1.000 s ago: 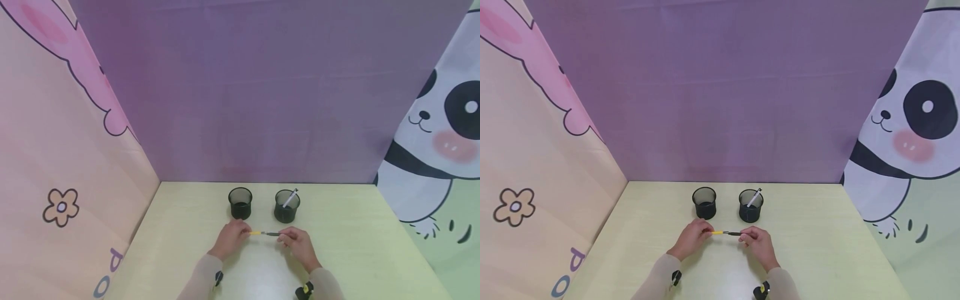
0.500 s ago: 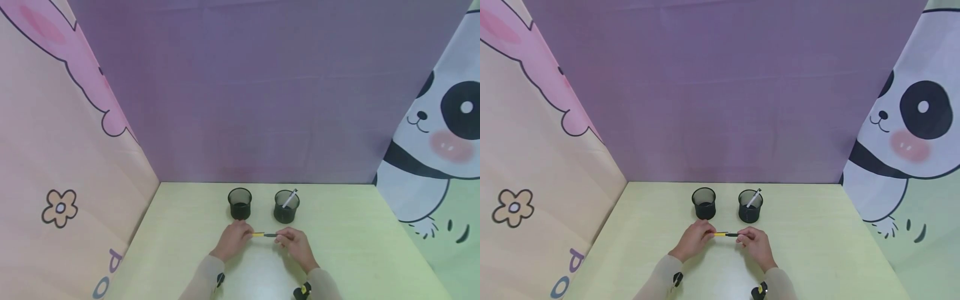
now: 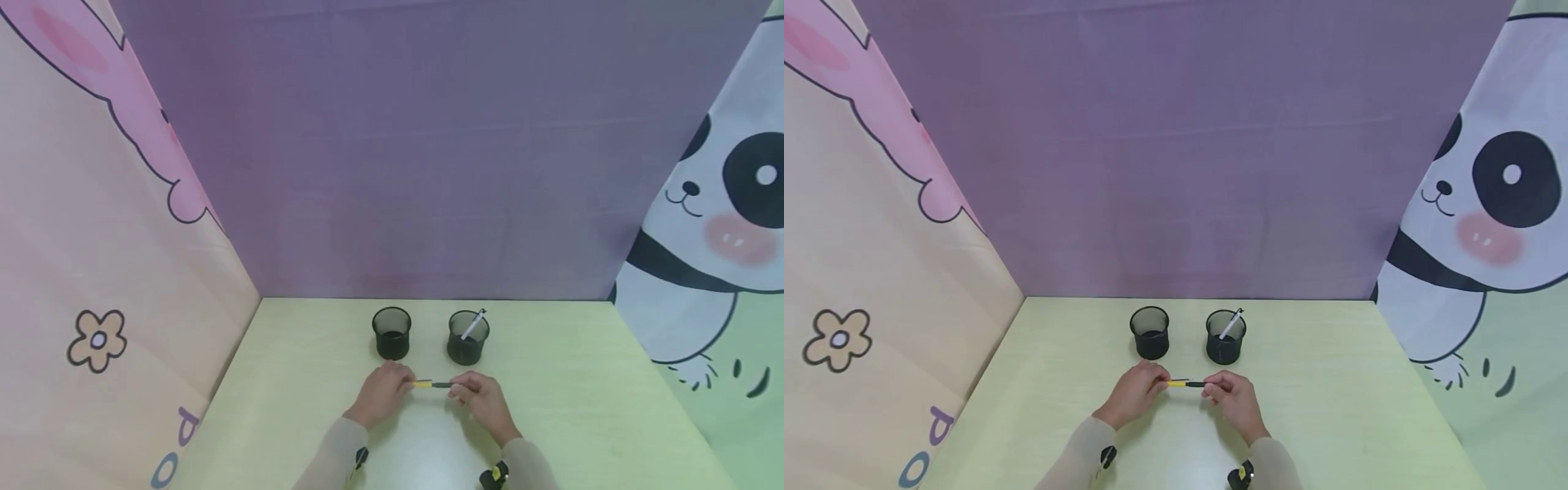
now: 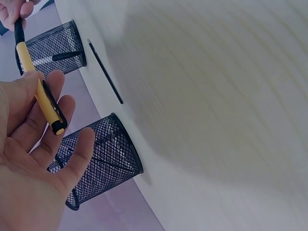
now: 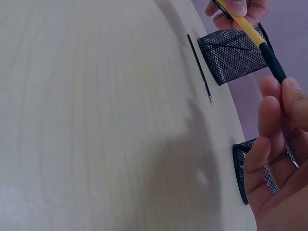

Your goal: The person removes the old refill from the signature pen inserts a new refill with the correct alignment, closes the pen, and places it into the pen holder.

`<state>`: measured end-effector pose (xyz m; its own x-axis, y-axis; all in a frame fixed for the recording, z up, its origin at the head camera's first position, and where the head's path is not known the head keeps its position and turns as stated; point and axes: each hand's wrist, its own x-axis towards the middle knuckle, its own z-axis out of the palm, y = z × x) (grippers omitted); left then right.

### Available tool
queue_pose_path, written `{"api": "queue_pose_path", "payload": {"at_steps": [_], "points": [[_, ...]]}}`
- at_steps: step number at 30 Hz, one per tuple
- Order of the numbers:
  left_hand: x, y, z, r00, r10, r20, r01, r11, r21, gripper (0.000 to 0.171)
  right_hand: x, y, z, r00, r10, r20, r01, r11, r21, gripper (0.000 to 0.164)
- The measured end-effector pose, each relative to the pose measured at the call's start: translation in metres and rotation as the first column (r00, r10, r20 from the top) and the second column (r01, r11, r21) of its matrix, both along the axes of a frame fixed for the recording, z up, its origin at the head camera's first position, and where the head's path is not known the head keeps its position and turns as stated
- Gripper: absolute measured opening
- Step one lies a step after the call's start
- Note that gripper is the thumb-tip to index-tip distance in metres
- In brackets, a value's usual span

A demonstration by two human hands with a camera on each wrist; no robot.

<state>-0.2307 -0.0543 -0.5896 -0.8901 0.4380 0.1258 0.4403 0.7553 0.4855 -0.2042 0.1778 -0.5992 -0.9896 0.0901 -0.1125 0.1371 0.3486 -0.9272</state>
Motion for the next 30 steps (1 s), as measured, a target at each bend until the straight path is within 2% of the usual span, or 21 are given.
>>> {"api": "queue_pose_path", "payload": {"at_steps": [7,21,30], "points": [[0.0017,-0.0004,0.0012,0.999,-0.006,-0.036,0.006,1.000,0.017,0.008,0.0005,-0.0001,-0.0009,1.000,0.003,0.013,-0.003,1.000,-0.012,0.005],[0.0039,-0.0003,0.0015,0.998,-0.009,-0.059,0.012,0.999,0.048,0.006,0.0006,-0.0007,-0.0006,0.999,0.005,0.038,-0.007,0.999,0.048,0.008],[0.0037,0.0008,0.0007,0.999,-0.002,-0.042,0.004,0.999,0.047,0.008,0.0013,0.0006,-0.0036,0.999,0.018,0.045,-0.021,0.997,0.071,0.036]]}}
